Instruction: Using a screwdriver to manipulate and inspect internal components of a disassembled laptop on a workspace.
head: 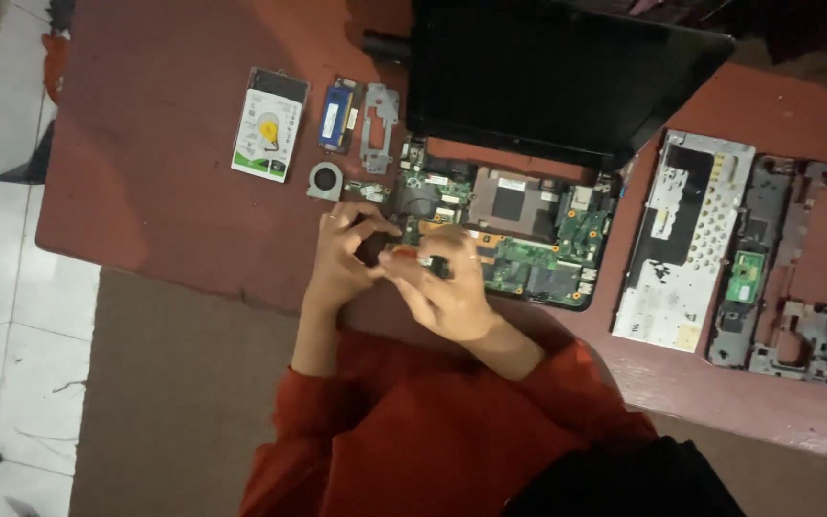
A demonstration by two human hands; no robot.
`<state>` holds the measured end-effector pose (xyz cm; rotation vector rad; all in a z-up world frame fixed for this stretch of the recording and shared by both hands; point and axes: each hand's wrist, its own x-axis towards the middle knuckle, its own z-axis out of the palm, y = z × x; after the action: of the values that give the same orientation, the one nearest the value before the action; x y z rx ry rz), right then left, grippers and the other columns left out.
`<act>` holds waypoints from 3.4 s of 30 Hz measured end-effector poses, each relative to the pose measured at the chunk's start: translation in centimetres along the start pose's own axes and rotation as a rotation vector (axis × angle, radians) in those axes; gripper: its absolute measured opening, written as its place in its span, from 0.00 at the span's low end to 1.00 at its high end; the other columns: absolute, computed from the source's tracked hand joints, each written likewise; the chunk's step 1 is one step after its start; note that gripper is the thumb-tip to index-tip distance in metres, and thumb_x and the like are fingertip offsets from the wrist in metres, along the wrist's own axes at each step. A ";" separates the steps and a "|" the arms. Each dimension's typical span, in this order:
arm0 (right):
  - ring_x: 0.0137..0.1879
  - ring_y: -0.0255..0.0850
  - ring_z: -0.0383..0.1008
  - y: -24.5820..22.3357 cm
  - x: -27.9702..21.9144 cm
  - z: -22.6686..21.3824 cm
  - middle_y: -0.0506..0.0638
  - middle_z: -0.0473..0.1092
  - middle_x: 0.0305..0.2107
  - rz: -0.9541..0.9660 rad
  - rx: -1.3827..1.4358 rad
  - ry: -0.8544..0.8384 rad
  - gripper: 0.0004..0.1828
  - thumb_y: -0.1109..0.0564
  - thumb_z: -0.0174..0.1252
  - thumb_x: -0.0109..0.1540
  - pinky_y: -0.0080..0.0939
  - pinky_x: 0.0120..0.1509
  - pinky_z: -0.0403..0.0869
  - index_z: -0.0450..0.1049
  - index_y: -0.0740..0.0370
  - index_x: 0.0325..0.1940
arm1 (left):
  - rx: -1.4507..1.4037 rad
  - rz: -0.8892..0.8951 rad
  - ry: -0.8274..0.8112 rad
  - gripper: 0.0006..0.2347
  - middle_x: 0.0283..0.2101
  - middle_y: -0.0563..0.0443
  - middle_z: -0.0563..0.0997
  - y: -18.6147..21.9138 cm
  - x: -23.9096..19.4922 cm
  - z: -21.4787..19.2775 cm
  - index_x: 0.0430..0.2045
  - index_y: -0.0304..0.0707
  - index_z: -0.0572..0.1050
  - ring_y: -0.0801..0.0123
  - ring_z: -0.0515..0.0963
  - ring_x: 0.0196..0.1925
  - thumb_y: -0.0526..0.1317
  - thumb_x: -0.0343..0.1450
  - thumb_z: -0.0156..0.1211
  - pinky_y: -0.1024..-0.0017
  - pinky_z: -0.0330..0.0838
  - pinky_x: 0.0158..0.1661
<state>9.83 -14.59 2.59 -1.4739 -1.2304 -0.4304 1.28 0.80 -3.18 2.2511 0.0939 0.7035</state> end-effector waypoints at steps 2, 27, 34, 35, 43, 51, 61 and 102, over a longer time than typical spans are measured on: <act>0.42 0.53 0.69 0.0 -0.1 -0.1 0.54 0.63 0.38 -0.019 0.026 0.018 0.11 0.57 0.55 0.62 0.54 0.46 0.73 0.80 0.57 0.45 | 0.025 0.006 -0.004 0.25 0.39 0.55 0.72 0.7 0.4 -0.2 0.32 0.55 0.80 0.58 0.75 0.38 0.70 0.65 0.48 0.66 0.67 0.36; 0.50 0.56 0.73 0.4 3.1 -2.9 0.57 0.75 0.43 0.165 0.297 -0.189 0.10 0.64 0.52 0.62 0.55 0.55 0.69 0.78 0.64 0.43 | -1.328 0.097 -1.054 0.01 0.26 0.46 0.73 -0.9 10.9 -1.0 0.27 0.23 0.78 0.66 0.77 0.25 0.26 0.67 0.61 0.70 0.73 0.28; 0.45 0.56 0.69 1.5 1.6 -3.1 0.61 0.70 0.41 0.205 0.369 -0.226 0.07 0.61 0.64 0.58 0.56 0.51 0.72 0.80 0.66 0.38 | -1.198 0.224 -0.884 0.10 0.29 0.40 0.76 -1.6 9.9 0.5 0.35 0.25 0.77 0.63 0.76 0.30 0.32 0.65 0.69 0.66 0.71 0.31; 0.46 0.57 0.71 1.4 2.2 -3.2 0.62 0.71 0.41 0.182 0.346 -0.244 0.08 0.61 0.61 0.59 0.56 0.52 0.71 0.79 0.67 0.41 | -1.205 0.223 -0.837 0.12 0.30 0.43 0.77 -1.8 9.5 0.9 0.37 0.28 0.77 0.64 0.77 0.32 0.32 0.63 0.72 0.67 0.73 0.33; 0.48 0.58 0.68 1.4 2.0 -3.1 0.64 0.69 0.45 0.153 0.309 -0.251 0.16 0.56 0.67 0.57 0.57 0.55 0.67 0.78 0.68 0.45 | -1.394 0.141 -0.859 0.16 0.31 0.50 0.75 -1.7 8.3 2.2 0.38 0.32 0.73 0.67 0.78 0.38 0.26 0.62 0.73 0.71 0.74 0.38; 0.48 0.53 0.73 0.3 4.4 -3.1 0.59 0.73 0.45 0.146 0.204 -0.270 0.08 0.61 0.57 0.64 0.53 0.55 0.65 0.78 0.65 0.45 | -1.148 0.258 -0.784 0.14 0.31 0.41 0.76 -0.5 9.5 0.7 0.37 0.28 0.68 0.51 0.81 0.38 0.35 0.67 0.70 0.63 0.73 0.37; 0.57 0.54 0.64 0.3 3.1 -2.9 0.61 0.65 0.50 0.250 0.270 -0.238 0.08 0.65 0.53 0.62 0.57 0.64 0.63 0.76 0.64 0.43 | -1.212 0.376 -0.801 0.09 0.35 0.43 0.75 -1.4 10.2 -0.4 0.41 0.29 0.76 0.56 0.77 0.36 0.28 0.69 0.65 0.59 0.72 0.41; 0.49 0.60 0.71 -0.9 4.3 -3.5 0.68 0.66 0.51 0.268 0.116 -0.300 0.13 0.59 0.60 0.64 0.57 0.50 0.72 0.75 0.70 0.49 | -0.847 0.242 -0.694 0.09 0.38 0.46 0.75 -0.7 8.0 -1.2 0.38 0.40 0.75 0.54 0.76 0.43 0.34 0.68 0.69 0.57 0.68 0.49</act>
<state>11.96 -15.88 7.62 -1.6144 -1.2427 0.0433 7.53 4.22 0.68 1.5605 -0.6937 0.0034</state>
